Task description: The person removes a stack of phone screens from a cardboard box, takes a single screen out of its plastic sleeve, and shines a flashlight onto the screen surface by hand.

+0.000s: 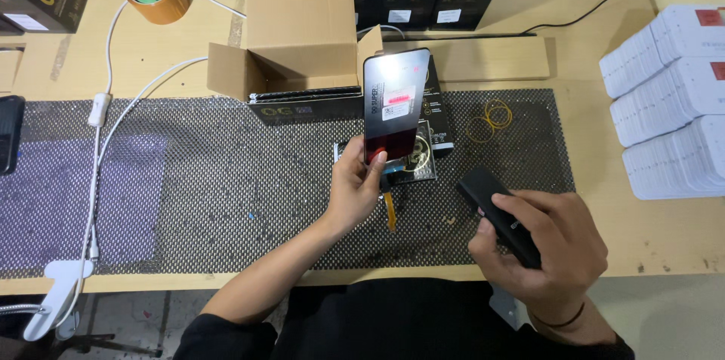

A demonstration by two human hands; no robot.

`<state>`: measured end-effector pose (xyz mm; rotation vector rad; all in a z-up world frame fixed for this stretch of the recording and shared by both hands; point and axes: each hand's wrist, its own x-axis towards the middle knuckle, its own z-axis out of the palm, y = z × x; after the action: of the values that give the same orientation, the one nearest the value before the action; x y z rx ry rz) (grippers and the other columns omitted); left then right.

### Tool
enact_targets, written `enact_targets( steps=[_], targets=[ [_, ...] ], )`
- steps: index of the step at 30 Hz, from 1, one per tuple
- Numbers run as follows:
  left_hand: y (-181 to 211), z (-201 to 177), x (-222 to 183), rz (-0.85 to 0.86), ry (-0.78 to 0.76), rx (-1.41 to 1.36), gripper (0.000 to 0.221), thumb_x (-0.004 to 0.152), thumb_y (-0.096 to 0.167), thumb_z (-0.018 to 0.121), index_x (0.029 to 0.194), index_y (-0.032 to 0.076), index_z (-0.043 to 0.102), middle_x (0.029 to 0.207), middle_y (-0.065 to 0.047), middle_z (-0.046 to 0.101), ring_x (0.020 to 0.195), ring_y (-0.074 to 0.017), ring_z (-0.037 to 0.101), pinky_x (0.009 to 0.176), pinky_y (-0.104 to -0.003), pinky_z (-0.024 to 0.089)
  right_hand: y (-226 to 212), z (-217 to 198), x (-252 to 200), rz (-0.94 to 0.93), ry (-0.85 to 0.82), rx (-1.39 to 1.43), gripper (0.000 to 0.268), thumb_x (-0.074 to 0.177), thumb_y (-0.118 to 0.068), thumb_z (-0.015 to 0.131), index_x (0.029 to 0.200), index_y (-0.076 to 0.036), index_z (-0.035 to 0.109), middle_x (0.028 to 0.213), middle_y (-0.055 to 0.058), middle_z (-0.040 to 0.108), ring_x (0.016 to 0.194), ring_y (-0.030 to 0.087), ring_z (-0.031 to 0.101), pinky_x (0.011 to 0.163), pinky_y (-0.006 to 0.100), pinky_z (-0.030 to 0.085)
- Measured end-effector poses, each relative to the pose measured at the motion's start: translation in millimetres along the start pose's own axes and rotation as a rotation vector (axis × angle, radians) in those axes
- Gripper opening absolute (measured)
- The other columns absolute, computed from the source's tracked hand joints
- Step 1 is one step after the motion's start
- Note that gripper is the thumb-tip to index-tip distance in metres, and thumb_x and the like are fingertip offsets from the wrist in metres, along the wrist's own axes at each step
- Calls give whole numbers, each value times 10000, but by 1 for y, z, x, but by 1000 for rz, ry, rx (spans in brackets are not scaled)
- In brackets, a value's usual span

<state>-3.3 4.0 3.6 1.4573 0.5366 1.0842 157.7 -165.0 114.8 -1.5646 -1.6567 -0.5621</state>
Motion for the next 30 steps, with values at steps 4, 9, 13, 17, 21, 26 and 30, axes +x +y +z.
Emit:
enact_targets(
  steps=[4,9,13,17,21,26,30],
  targets=[
    [0,-1,-1,-38,17,35,188,1040,80,549,1219,25,569,944,-34,606,775,-95,549,640,-215,486,-1,0,2,-6,1,17,169,830,-95,761,953,16,728,924,206,720,773,316,665,669,406,532],
    [1,-1,0,-29,19,14,239,1042,93,545,1267,13,556,1005,-52,634,853,-115,595,724,-227,529,1,2,0,-14,27,-10,162,832,-82,768,949,23,730,932,216,718,785,327,671,677,419,550],
    [3,-1,0,-21,16,34,199,1043,106,547,1222,24,566,961,-34,606,806,-108,558,682,-227,500,10,6,6,-13,-37,-17,200,855,-105,764,1007,17,721,981,213,726,832,327,674,732,419,540],
    [3,-1,-1,-29,15,6,268,1046,139,546,1282,13,554,991,-32,616,839,-106,566,715,-235,501,31,27,20,52,-137,-148,265,934,-62,767,1181,19,717,1133,157,739,996,312,688,880,401,582],
    [0,5,-1,-6,128,47,221,999,36,590,1217,59,609,769,-32,600,709,-82,552,577,-248,514,68,60,11,287,-313,-307,375,886,-169,759,1238,-48,714,950,191,737,785,367,748,657,424,605],
    [6,9,2,-3,113,22,214,995,20,585,1205,59,605,749,-5,556,691,-66,525,542,-225,488,114,102,-21,548,-743,-327,521,858,-245,703,1335,-114,540,1105,267,694,838,481,747,643,531,619],
    [5,7,2,-3,91,43,208,996,20,583,1199,57,607,732,-10,553,670,-69,518,531,-230,484,114,106,-22,606,-896,-320,628,839,-296,725,1398,-130,492,1142,258,697,916,486,745,715,564,619]
  ],
)
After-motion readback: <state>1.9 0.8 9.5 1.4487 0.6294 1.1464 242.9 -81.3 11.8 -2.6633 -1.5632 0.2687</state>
